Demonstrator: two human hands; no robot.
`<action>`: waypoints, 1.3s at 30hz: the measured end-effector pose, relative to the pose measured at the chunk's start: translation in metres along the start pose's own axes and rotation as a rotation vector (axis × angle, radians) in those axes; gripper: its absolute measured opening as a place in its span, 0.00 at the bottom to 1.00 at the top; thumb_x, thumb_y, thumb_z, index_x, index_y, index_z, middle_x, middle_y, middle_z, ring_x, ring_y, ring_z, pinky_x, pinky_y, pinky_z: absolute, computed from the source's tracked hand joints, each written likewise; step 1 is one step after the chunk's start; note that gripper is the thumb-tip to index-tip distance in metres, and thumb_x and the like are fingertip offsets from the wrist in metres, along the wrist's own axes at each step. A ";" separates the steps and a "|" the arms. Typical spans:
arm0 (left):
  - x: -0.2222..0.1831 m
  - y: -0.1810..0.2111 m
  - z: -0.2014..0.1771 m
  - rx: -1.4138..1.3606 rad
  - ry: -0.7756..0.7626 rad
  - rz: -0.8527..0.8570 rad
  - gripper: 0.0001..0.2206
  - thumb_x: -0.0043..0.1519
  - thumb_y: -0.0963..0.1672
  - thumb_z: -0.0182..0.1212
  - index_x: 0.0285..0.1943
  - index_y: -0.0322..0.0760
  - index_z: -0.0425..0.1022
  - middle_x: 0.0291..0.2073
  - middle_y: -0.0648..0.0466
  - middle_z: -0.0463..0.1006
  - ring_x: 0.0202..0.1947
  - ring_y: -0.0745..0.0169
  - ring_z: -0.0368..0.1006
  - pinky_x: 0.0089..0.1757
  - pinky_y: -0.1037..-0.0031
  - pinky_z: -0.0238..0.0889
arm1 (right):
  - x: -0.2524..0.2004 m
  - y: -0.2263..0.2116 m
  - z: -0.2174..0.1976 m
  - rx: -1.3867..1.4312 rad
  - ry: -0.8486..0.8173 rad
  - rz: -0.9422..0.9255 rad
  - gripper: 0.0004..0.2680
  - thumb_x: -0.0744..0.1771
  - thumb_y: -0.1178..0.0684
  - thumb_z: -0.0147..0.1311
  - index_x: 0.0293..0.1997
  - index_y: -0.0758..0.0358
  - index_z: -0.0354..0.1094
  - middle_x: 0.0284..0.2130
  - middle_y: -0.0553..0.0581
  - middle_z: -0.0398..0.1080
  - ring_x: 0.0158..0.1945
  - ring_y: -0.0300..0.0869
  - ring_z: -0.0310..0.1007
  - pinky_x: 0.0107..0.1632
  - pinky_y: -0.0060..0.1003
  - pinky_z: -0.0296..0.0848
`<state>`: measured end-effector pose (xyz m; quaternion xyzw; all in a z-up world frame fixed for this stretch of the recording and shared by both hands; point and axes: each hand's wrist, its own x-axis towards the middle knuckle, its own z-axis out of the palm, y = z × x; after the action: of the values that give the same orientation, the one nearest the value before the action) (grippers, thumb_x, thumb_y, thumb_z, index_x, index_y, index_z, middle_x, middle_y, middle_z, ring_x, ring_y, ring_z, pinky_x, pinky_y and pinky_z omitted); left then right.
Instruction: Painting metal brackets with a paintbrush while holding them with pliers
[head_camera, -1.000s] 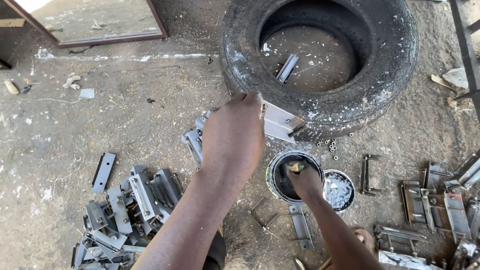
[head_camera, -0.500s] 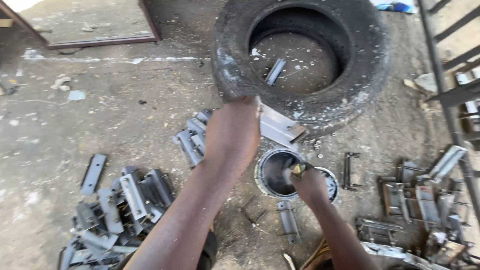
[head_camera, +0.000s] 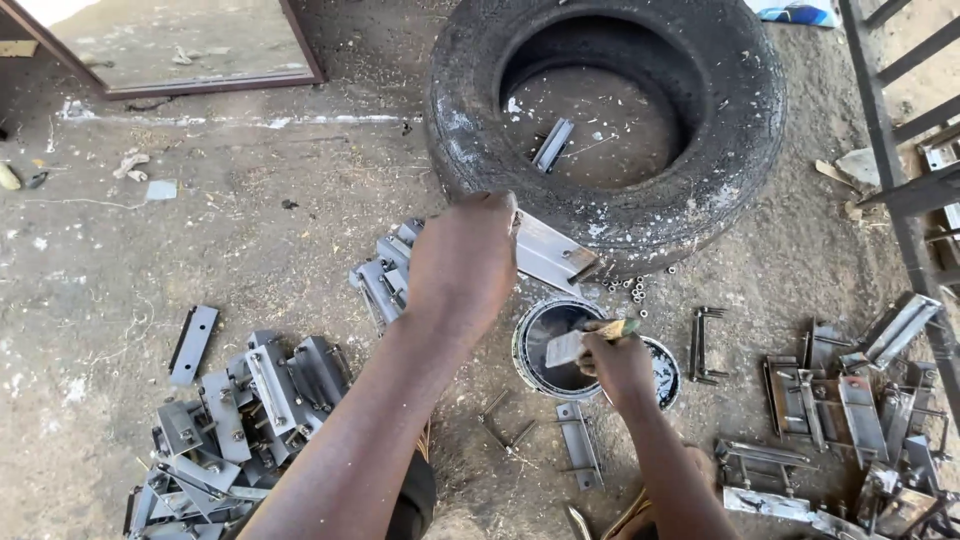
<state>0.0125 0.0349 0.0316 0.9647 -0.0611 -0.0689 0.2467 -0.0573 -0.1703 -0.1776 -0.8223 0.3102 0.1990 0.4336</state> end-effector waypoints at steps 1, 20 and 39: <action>0.001 -0.002 0.004 -0.003 0.002 0.007 0.10 0.63 0.34 0.54 0.50 0.23 0.79 0.36 0.34 0.81 0.36 0.32 0.82 0.35 0.48 0.80 | 0.012 0.017 0.003 0.029 0.020 0.011 0.18 0.62 0.43 0.56 0.44 0.70 0.77 0.33 0.68 0.79 0.42 0.59 0.81 0.48 0.55 0.74; 0.007 0.003 0.002 -0.264 -0.023 0.017 0.18 0.65 0.36 0.57 0.65 0.28 0.71 0.49 0.42 0.83 0.23 0.69 0.82 0.18 0.84 0.72 | -0.035 -0.057 -0.204 0.548 -0.121 -0.424 0.15 0.65 0.64 0.53 0.58 0.76 0.65 0.56 0.71 0.72 0.55 0.58 0.74 0.50 0.47 0.77; 0.015 0.008 0.028 -0.116 -0.150 0.091 0.10 0.61 0.43 0.60 0.50 0.40 0.80 0.39 0.42 0.83 0.44 0.35 0.80 0.45 0.49 0.75 | -0.054 -0.070 -0.216 0.744 -0.052 -0.758 0.11 0.63 0.66 0.60 0.48 0.74 0.67 0.44 0.70 0.75 0.43 0.53 0.79 0.43 0.43 0.83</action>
<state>0.0220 0.0124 0.0093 0.9372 -0.1190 -0.1331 0.2995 -0.0360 -0.3024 0.0135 -0.6620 0.0299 -0.0747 0.7452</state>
